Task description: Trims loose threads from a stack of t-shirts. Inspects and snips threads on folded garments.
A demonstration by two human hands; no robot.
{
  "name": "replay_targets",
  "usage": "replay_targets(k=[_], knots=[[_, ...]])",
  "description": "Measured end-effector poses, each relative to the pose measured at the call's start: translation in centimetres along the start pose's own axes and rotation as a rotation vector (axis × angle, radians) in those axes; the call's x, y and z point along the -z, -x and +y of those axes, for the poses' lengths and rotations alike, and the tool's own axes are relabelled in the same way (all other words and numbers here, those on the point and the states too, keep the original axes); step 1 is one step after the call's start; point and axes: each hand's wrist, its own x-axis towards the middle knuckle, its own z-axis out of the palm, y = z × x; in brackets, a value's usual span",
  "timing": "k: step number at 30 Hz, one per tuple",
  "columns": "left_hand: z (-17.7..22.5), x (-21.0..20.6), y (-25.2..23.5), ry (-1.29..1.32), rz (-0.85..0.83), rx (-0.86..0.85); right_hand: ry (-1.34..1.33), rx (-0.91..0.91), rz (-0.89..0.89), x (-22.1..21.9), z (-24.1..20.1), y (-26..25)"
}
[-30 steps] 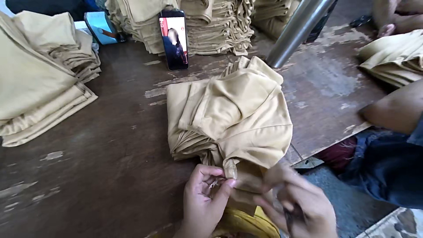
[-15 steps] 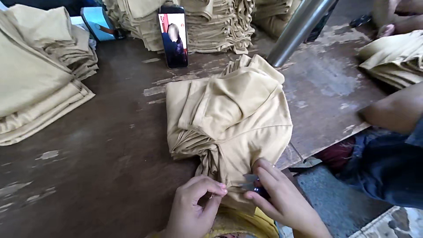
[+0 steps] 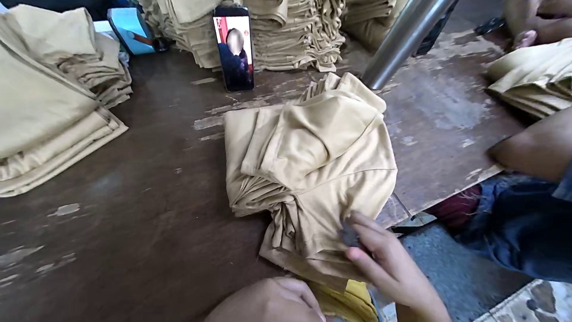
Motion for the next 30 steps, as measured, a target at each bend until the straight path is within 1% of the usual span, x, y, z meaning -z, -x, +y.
replay_targets(k=[1, 2, 4, 5, 7, 8, 9, 10, 12, 13, 14, 15, 16, 18, 19, 23, 24, 25, 26, 28, 30], knots=[[0.4, 0.4, 0.2, -0.084, -0.025, 0.032, -0.099, 0.008, 0.024, 0.5, 0.3, 0.0], [0.5, 0.5, 0.2, -0.171, 0.030, 0.051, -0.187, 0.019, 0.043, 0.9, 0.5, 0.1], [0.2, 0.0, -0.4, -0.340, 0.260, 0.107, -0.305, 0.040, 0.075, 1.3, 0.6, 0.3], [-0.3, -0.6, -1.1, -0.472, 0.376, 0.152, -0.339, 0.051, 0.092, 1.4, 0.5, 0.4], [-1.8, -1.6, -3.1, -0.721, 0.515, 0.206, -0.383, 0.078, 0.138, 1.4, -0.2, 0.4], [-2.5, -1.9, -4.1, -0.760, 0.557, 0.192, -0.403, 0.090, 0.167, 1.4, -0.5, 0.3], [-2.8, -1.8, -4.9, -0.693, 0.594, 0.156, -0.417, 0.093, 0.194, 1.3, -0.8, 0.1], [-2.6, -1.4, -5.4, -0.502, 0.622, 0.106, -0.417, 0.084, 0.214, 1.2, -1.0, 0.0], [-1.5, -0.1, -6.0, 0.067, 0.742, -0.020, -0.413, 0.059, 0.235, 0.9, -0.9, 0.1], [-0.6, 0.9, -6.1, 0.237, 0.797, -0.085, -0.405, 0.050, 0.213, 0.8, -0.8, 0.3], [0.2, 1.9, -6.0, 0.275, 0.830, -0.156, -0.394, 0.046, 0.172, 0.7, -0.7, 0.6], [0.9, 2.6, -5.7, 0.245, 0.859, -0.222, -0.377, 0.043, 0.113, 0.7, -0.7, 1.0], [1.3, 2.9, -5.2, 0.193, 0.868, -0.260, -0.359, 0.049, 0.044, 0.8, -0.6, 1.4], [1.3, 2.1, -4.2, 0.079, 0.839, -0.229, -0.328, 0.078, -0.083, 0.6, -0.3, 1.9], [0.9, 1.5, -3.6, 0.004, 0.766, -0.193, -0.319, 0.092, -0.106, 0.5, -0.2, 2.0], [-0.9, -1.5, -2.7, -0.496, 0.303, -0.003, -0.386, 0.103, -0.074, 0.3, -0.1, 1.9], [-1.5, -2.4, -2.9, -0.635, 0.247, 0.023, -0.408, 0.110, -0.063, 0.4, -0.4, 1.9], [-2.3, -3.1, -3.0, -0.728, 0.256, 0.016, -0.432, 0.122, -0.063, 0.6, -0.7, 1.9], [-3.1, -3.6, -3.1, -0.781, 0.323, -0.017, -0.473, 0.139, -0.075, 0.7, -1.0, 1.8], [-4.3, -3.5, -3.3, -0.811, 0.560, -0.104, -0.577, 0.176, -0.106, 1.3, -1.4, 1.4], [-4.5, -2.7, -3.2, -0.809, 0.730, -0.115, -0.641, 0.185, -0.066, 1.9, -1.7, 1.2]])
